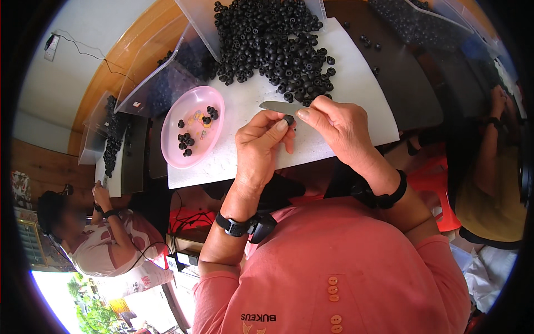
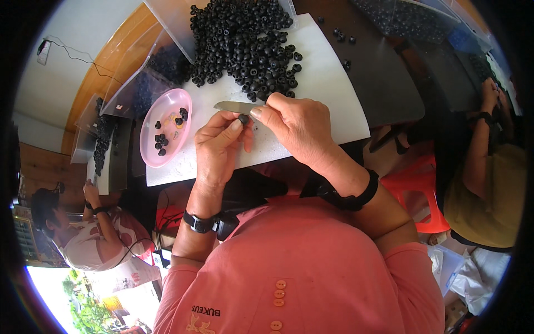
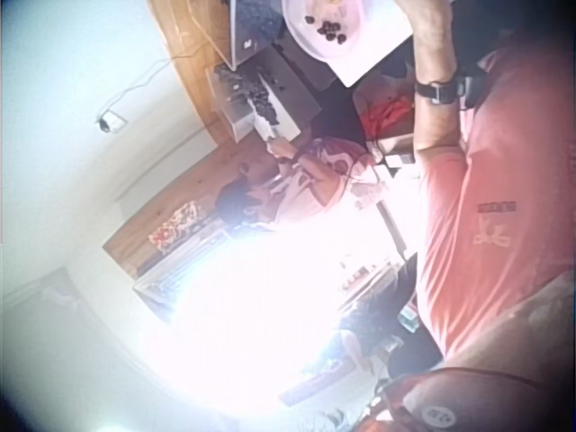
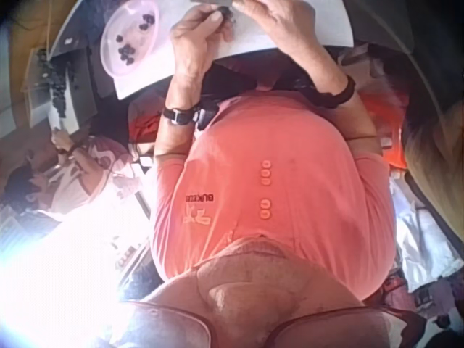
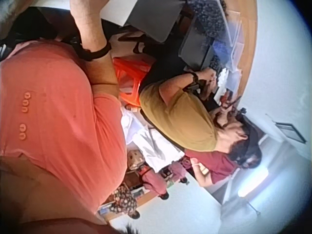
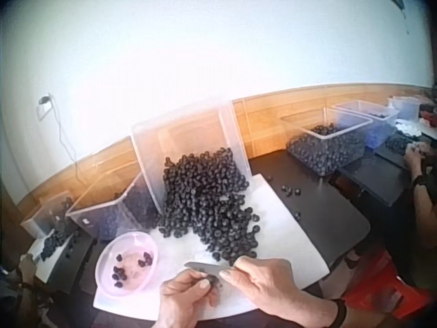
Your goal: Using a small knife to manually process or trim small black components at a workstation.
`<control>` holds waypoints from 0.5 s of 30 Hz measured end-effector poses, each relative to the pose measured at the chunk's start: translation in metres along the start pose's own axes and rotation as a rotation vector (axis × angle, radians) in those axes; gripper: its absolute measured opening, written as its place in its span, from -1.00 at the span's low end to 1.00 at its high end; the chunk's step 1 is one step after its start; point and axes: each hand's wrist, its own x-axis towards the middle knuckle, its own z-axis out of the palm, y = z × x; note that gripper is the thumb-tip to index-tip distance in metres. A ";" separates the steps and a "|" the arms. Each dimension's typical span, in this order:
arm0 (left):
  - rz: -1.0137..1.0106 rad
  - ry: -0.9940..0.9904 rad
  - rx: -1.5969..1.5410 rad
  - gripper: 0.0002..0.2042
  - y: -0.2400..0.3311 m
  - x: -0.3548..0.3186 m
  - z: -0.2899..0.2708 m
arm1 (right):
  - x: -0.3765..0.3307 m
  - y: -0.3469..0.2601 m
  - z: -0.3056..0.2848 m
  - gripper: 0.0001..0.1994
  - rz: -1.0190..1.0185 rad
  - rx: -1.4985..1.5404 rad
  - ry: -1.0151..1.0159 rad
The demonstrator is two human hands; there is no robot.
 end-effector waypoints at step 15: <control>-0.011 -0.026 -0.118 -0.86 -0.004 0.000 0.003 | -0.001 0.001 0.000 -0.63 -0.039 0.009 -0.001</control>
